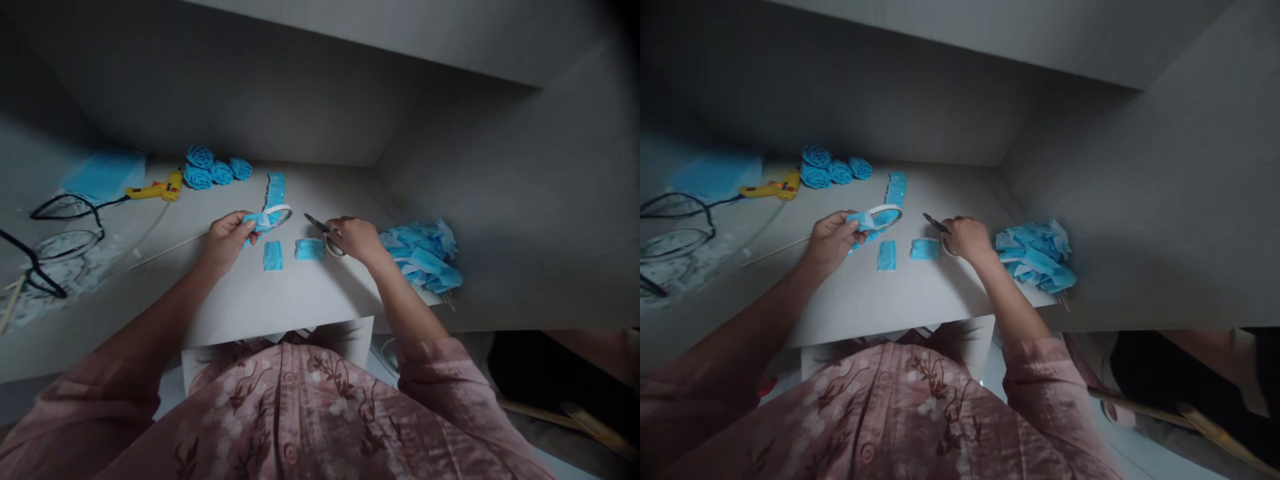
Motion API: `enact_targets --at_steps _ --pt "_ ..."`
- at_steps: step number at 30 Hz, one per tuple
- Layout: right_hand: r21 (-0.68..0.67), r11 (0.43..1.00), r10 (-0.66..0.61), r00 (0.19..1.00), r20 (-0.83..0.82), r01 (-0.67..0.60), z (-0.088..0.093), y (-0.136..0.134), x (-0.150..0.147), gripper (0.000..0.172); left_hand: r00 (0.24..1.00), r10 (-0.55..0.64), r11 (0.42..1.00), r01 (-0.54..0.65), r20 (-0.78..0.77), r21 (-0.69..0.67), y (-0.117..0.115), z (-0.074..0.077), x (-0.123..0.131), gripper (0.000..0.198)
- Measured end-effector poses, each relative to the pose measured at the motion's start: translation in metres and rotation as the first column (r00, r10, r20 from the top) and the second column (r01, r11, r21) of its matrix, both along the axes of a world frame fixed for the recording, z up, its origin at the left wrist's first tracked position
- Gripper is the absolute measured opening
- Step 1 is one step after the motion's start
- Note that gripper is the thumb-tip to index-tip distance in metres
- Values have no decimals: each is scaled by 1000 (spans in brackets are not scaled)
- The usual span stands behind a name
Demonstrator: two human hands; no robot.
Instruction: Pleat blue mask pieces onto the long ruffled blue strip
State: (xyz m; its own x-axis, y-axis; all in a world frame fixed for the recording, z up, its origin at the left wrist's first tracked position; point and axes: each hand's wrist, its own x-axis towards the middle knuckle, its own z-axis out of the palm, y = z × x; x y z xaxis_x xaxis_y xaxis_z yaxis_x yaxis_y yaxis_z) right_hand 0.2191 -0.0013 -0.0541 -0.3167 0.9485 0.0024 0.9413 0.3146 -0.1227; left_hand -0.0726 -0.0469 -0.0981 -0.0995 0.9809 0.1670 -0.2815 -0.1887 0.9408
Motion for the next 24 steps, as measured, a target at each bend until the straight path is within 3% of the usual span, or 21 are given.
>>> enact_targets --at_steps 2,5,7,9,11,13,16,18,21,24 --pt "58 991 131 963 -234 -121 10 -6 -10 43 994 -92 996 92 53 12 -1 0 1 35" --pt "42 916 341 716 -609 -400 21 -11 -29 51 979 -186 983 185 78 17 -4 -1 2 36" --pt "-28 854 340 597 -727 -520 23 -12 -39 58 972 -217 976 217 91 10 -4 -2 3 38" --pt "-94 818 300 561 -772 -567 23 -11 -42 62 975 -185 983 185 123 14 -2 -3 3 41" --pt "-95 843 276 578 -768 -529 21 -3 -33 60 982 -101 995 100 159 17 2 -4 2 44" --pt "-21 922 265 671 -693 -386 17 10 -16 53 984 -13 1000 11 179 12 8 -6 0 45" --pt "88 993 105 936 -336 -80 5 33 17 36 984 71 997 -73 165 6 14 -10 -5 42" --pt "145 988 -32 994 -106 47 -3 41 32 29 988 89 996 -90 127 2 16 -14 -6 39" --pt "200 980 0 1000 18 -3 -13 35 35 30 994 73 997 -71 86 -28 15 -16 -5 37" --pt "194 971 157 983 -97 -136 -19 18 20 36 993 64 997 -59 95 -55 13 -17 -2 40"
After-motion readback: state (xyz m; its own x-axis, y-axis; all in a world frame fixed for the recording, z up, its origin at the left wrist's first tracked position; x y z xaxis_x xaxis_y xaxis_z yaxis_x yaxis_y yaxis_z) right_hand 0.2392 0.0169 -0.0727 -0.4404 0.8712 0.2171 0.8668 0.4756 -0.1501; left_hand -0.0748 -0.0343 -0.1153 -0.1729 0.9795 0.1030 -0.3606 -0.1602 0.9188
